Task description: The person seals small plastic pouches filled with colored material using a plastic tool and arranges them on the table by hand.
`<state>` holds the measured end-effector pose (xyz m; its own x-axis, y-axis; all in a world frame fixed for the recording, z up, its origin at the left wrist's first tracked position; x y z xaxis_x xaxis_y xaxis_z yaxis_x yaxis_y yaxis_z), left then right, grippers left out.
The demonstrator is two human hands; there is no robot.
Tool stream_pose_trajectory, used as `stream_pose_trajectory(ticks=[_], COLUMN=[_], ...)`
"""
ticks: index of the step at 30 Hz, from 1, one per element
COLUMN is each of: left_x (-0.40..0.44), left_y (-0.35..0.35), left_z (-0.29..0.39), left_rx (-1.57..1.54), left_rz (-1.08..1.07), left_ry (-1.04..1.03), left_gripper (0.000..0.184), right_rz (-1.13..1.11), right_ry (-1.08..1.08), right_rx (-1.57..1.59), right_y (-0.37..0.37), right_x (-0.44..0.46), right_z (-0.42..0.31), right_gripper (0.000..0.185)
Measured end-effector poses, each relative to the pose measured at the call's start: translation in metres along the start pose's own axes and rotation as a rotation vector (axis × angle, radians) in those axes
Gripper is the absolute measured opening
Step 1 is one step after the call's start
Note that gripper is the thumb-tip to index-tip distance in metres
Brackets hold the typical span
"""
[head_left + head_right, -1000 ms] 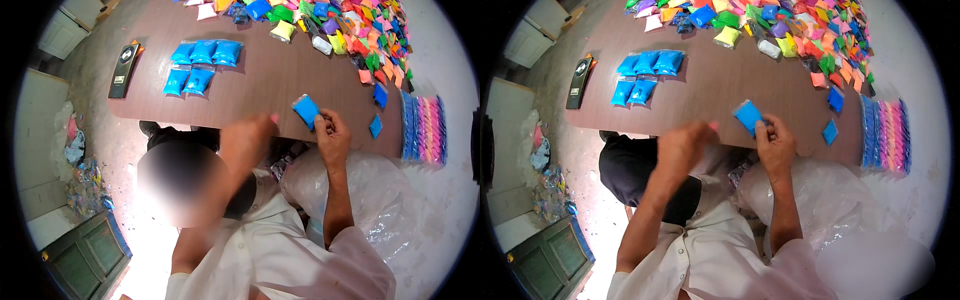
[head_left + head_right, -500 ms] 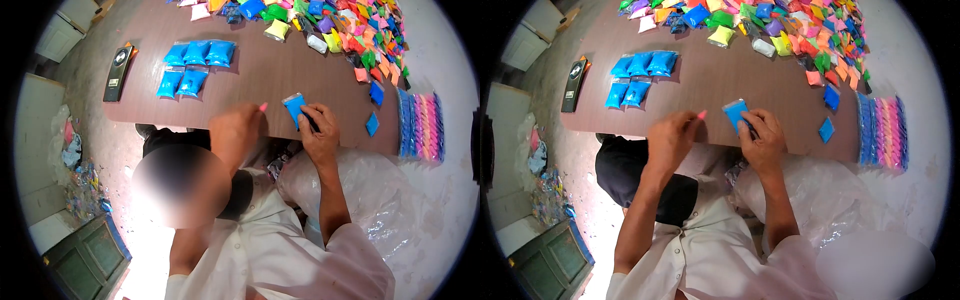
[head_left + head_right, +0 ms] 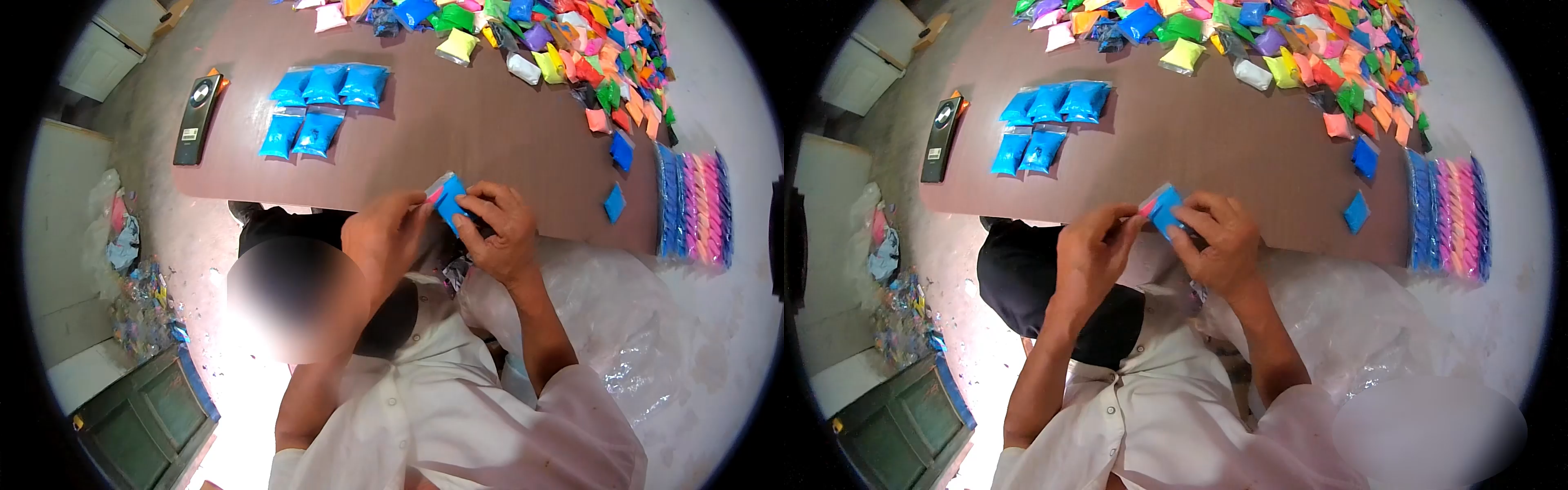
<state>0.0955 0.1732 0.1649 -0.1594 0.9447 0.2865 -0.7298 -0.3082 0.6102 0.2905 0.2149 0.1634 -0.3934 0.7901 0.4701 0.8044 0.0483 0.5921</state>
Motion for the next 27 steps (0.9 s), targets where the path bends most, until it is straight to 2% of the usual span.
stream_pose_trajectory(ticks=[9,13,15,20,22,26,27], left_x=[0.016,0.020,0.015,0.035,0.046,0.047,0.040], left_y=[-0.003,-0.003,-0.015,-0.024,-0.026,-0.025,-0.022], left_z=[-0.012,-0.006,0.007,0.010,0.005,0.007,0.014], left_rx=[0.324,0.228,0.144,0.245,0.400,0.326,0.293], left_rz=[-0.061,-0.058,-0.071,-0.136,-0.170,-0.129,-0.115], left_ry=[0.013,0.041,-0.086,-0.082,-0.117,-0.102,-0.169], left_gripper=[0.006,0.007,0.007,0.010,0.008,0.009,0.009], right_rz=[0.078,0.081,0.106,0.102,0.102,0.093,0.094], right_ry=[0.036,0.035,0.026,0.058,0.065,0.063,0.071], right_rx=[0.014,0.009,0.028,0.009,0.010,0.009,0.009], right_y=[-0.007,-0.007,-0.008,-0.007,-0.008,-0.006,-0.008], right_x=[-0.004,-0.005,-0.005,-0.006,-0.004,-0.006,-0.007], right_z=[0.006,0.006,0.006,0.008,0.007,0.008,0.009], right_gripper=[0.025,0.025,0.025,0.025,0.025,0.024,0.024])
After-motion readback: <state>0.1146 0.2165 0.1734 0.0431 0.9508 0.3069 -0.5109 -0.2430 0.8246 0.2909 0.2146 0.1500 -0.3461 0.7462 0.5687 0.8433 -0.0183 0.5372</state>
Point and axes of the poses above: each hand's wrist, its own x-axis towards the middle knuckle, its own y-axis out of the back of the hand, z = x × y, the point moved 3 cm from there along x, towards the middle knuckle, and after that the axes turned 9 degrees about x, right-handed, at the moved point
